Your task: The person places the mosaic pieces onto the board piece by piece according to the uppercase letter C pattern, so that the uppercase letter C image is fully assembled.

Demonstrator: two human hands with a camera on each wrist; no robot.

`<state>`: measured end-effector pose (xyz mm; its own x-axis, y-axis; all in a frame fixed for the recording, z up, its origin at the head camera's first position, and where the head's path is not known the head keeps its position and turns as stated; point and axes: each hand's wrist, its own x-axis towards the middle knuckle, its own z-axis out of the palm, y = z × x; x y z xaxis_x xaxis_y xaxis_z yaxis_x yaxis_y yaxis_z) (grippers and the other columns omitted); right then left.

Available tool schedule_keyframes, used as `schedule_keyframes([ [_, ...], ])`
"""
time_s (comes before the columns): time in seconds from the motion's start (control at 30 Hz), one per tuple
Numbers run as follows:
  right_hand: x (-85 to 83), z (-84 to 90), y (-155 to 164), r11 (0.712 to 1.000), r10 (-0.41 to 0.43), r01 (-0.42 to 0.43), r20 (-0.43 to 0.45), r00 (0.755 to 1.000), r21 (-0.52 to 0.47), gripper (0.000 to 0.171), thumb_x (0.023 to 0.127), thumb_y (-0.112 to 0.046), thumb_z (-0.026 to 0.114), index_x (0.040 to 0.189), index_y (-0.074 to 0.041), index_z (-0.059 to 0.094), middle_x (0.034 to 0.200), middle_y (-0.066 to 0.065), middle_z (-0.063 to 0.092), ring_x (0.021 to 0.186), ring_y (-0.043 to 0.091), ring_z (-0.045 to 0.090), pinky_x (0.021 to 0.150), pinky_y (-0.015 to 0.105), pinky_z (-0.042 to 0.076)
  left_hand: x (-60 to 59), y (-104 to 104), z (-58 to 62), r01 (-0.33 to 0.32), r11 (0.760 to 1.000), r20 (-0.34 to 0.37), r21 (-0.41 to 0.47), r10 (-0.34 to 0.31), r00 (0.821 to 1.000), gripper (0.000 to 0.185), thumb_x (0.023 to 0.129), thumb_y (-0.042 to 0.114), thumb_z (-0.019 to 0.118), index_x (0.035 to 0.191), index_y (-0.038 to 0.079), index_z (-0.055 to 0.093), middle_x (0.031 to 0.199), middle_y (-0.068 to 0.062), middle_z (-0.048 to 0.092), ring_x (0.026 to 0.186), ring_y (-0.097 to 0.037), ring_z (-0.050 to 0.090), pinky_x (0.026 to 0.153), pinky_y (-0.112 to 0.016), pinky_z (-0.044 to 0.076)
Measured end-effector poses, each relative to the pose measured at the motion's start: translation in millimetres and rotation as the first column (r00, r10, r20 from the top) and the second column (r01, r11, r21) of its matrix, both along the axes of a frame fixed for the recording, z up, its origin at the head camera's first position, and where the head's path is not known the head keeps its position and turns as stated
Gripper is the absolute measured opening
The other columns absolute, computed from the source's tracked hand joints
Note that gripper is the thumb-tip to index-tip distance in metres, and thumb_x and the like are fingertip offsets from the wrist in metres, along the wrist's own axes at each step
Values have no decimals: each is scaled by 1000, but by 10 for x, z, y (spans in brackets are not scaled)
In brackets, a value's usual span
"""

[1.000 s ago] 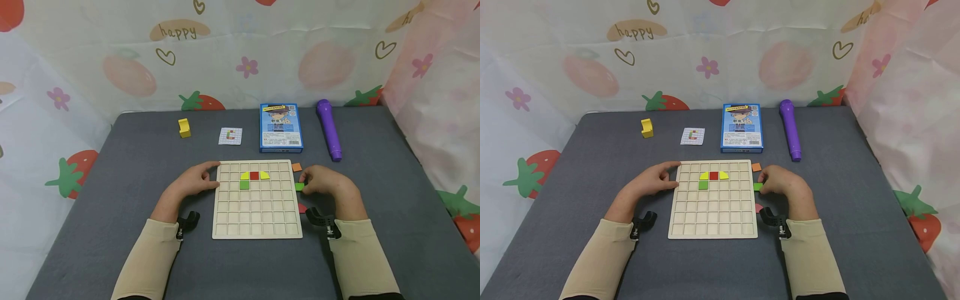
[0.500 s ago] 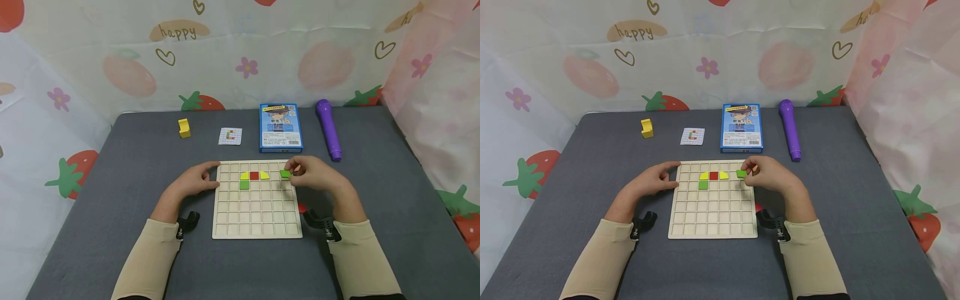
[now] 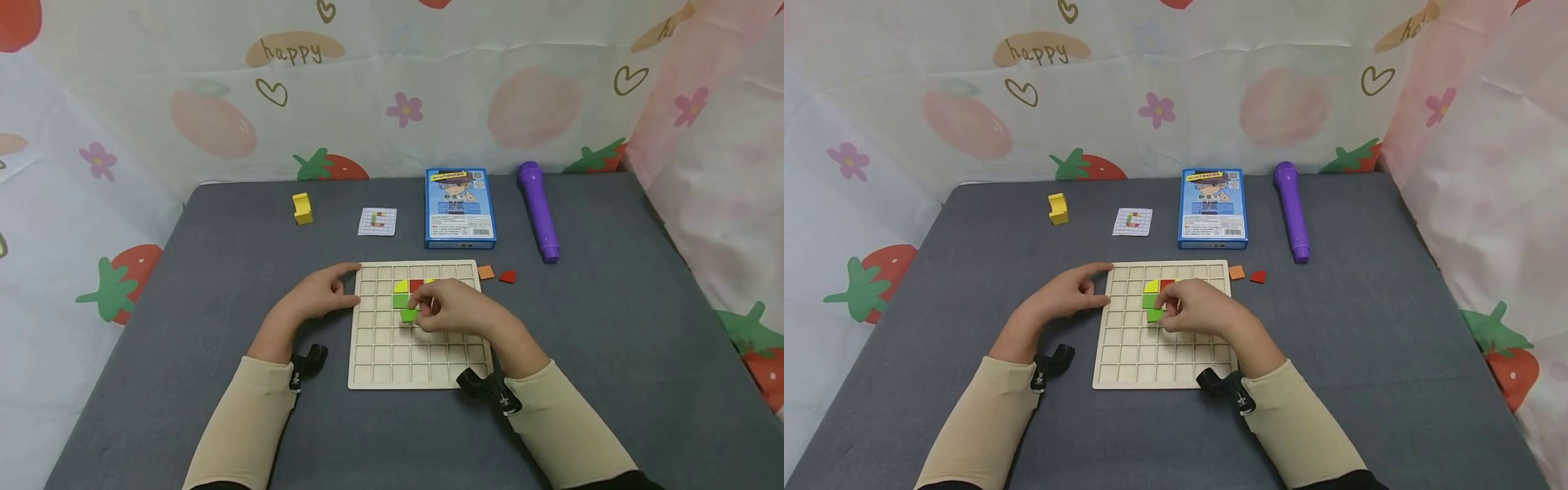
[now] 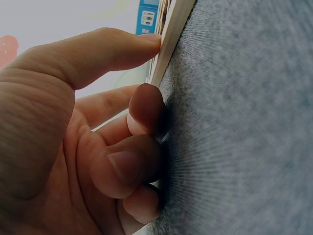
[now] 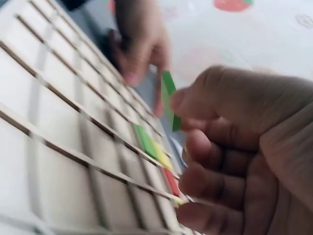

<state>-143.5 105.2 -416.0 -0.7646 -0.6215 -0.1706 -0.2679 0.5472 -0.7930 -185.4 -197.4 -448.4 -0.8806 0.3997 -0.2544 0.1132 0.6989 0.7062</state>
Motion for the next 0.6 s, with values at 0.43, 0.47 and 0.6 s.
schedule_keyframes([
  [0.43,115,-137,-360,965,-26,103,-301,953,242,13,88,-10,74,97,-13,82,65,-9,60,66,11,54,62,28,41,-2,3,0,2,1000,-5,-4,-2,1000,69,93,27,76,155,15,47,63,-1,49,50,-15,45,51,-32,38],
  [0.47,119,-143,-366,964,-35,117,-322,946,240,12,88,-9,74,94,-15,83,67,-9,63,67,11,55,63,29,43,-2,3,2,2,1000,-6,-5,-2,1000,69,93,27,76,155,15,47,63,-1,49,50,-15,45,51,-32,38],
  [0.6,121,-172,-376,959,-63,161,-377,924,234,15,88,-9,75,83,-20,84,80,-11,72,75,11,61,69,31,50,-5,0,-7,2,1000,-8,-10,-2,1000,69,93,28,76,155,15,47,63,-1,49,51,-15,45,51,-32,38],
])
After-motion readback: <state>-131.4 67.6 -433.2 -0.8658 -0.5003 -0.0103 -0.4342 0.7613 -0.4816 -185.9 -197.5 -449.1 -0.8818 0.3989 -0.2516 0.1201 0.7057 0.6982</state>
